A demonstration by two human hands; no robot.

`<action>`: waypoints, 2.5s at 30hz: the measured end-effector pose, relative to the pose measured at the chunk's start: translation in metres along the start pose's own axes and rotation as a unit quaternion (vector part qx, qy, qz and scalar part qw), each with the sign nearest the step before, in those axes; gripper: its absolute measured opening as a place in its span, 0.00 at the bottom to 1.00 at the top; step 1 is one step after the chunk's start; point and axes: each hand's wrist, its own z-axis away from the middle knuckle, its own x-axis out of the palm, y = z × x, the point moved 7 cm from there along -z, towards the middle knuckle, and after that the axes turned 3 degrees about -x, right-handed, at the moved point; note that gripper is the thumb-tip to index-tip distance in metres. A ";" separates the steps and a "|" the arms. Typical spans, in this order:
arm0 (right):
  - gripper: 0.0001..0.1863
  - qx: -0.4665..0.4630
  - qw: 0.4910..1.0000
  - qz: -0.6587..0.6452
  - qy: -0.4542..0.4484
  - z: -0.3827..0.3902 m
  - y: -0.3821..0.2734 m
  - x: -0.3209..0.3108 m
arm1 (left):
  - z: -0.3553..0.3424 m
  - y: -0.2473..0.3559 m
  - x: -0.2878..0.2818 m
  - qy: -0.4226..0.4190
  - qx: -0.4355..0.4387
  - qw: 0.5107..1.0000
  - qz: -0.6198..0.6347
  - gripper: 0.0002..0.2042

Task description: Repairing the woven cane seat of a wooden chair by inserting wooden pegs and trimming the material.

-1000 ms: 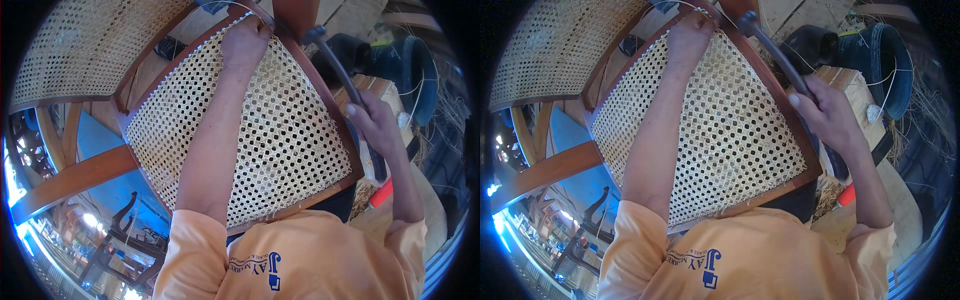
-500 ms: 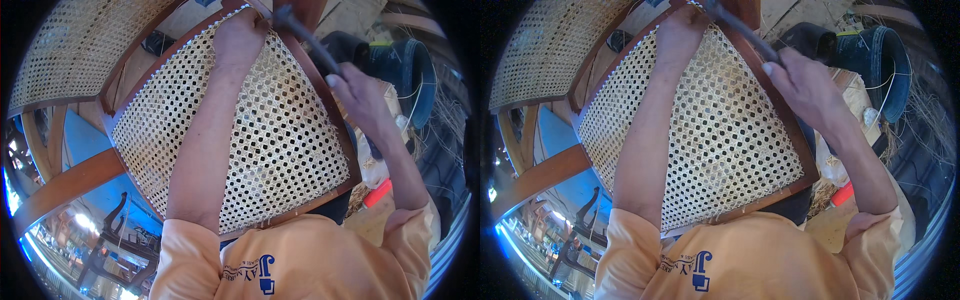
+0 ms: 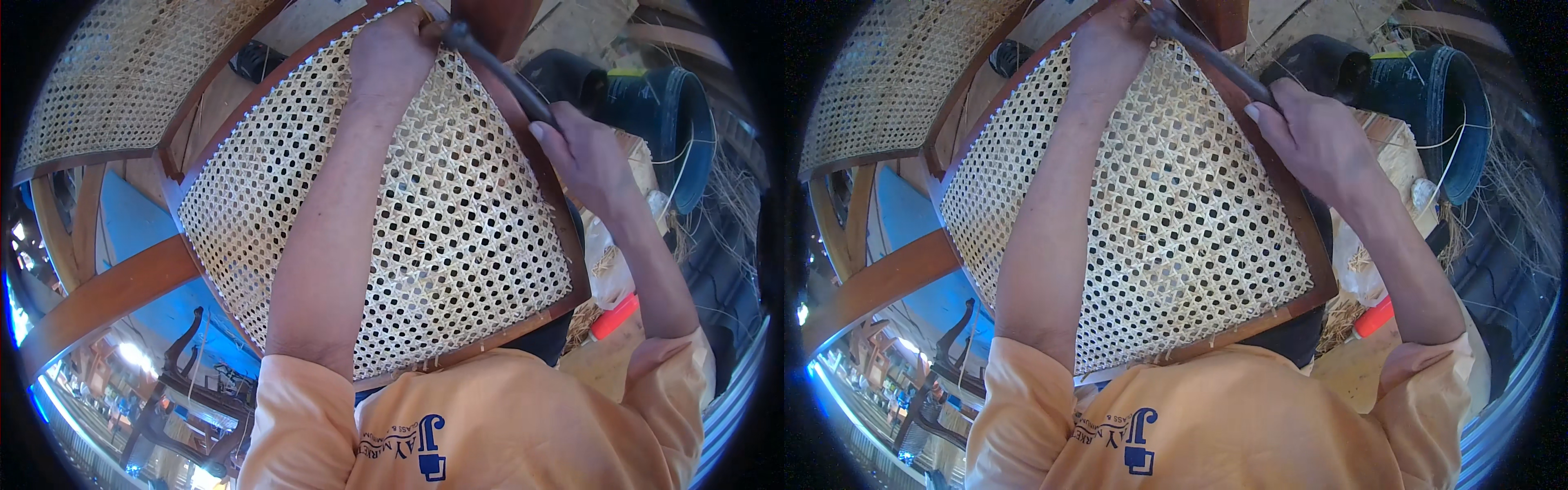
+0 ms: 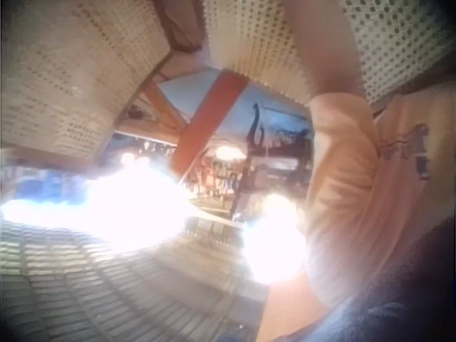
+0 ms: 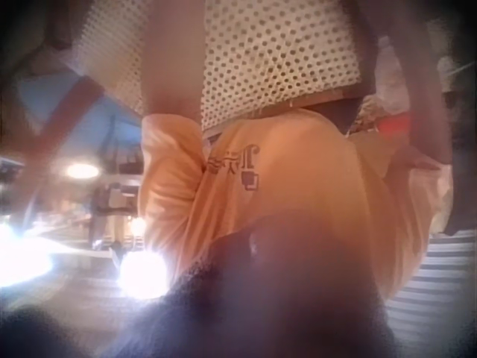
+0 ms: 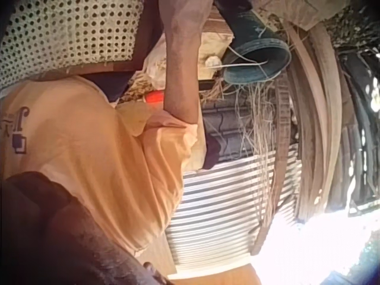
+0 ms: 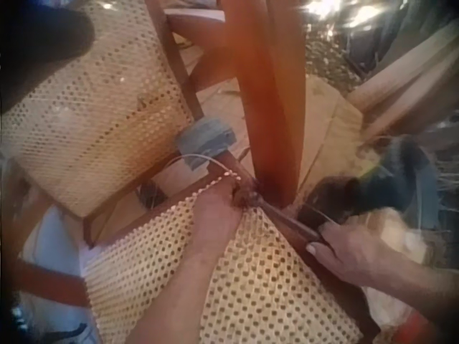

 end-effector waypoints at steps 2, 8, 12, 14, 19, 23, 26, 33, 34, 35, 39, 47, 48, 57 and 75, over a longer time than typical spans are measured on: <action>0.15 -0.008 1.000 -0.013 0.013 -0.008 0.006 0.004 | 0.000 0.006 -0.005 -0.013 -0.014 1.000 0.008 0.08; 0.15 -0.059 0.996 -0.034 0.052 -0.003 -0.005 -0.002 | 0.000 0.003 -0.007 0.016 0.026 0.999 0.033 0.07; 0.15 -0.082 0.994 -0.009 0.067 0.000 -0.015 -0.010 | 0.003 0.008 -0.011 0.028 0.069 0.993 0.096 0.06; 0.13 -0.103 0.991 0.005 0.082 0.001 -0.015 -0.009 | 0.002 0.009 -0.012 0.023 0.055 0.995 0.085 0.06; 0.10 -0.051 0.990 0.116 0.056 -0.005 0.003 -0.008 | -0.002 0.013 -0.008 -0.012 0.009 0.999 0.047 0.04; 0.10 -0.087 0.992 0.062 0.062 0.002 -0.023 -0.020 | -0.014 -0.034 0.033 -0.102 -0.059 0.877 0.466 0.05; 0.09 -0.136 0.984 0.066 0.090 0.003 -0.031 -0.025 | -0.023 -0.046 0.055 -0.102 -0.050 0.583 0.804 0.06; 0.10 -0.067 0.991 0.093 0.064 -0.004 -0.013 -0.020 | 0.000 0.000 -0.008 -0.041 -0.032 0.995 0.080 0.08; 0.10 -0.067 0.991 0.093 0.064 -0.003 -0.013 -0.018 | 0.001 -0.003 -0.006 -0.041 -0.033 0.995 0.080 0.08; 0.11 -0.088 0.989 0.093 0.077 -0.002 -0.017 -0.019 | 0.000 -0.001 -0.011 -0.023 0.003 0.996 0.090 0.09; 0.15 -0.066 0.990 0.119 0.025 -0.006 -0.002 -0.005 | -0.004 -0.004 -0.005 -0.075 -0.044 0.991 0.104 0.09; 0.16 0.123 0.943 -0.304 -0.045 0.006 -0.004 0.011 | -0.004 -0.005 -0.001 -0.021 0.004 0.998 0.056 0.09; 0.16 0.110 0.944 -0.310 -0.035 0.005 -0.004 0.010 | -0.005 -0.006 0.000 -0.019 0.008 1.000 0.010 0.09; 0.17 0.123 0.949 -0.288 -0.048 0.005 -0.004 0.009 | 0.000 -0.004 -0.004 0.036 0.048 0.998 0.036 0.09; 0.17 0.124 0.961 -0.234 -0.086 0.007 -0.003 0.013 | -0.003 -0.006 0.000 0.002 -0.001 0.998 0.059 0.10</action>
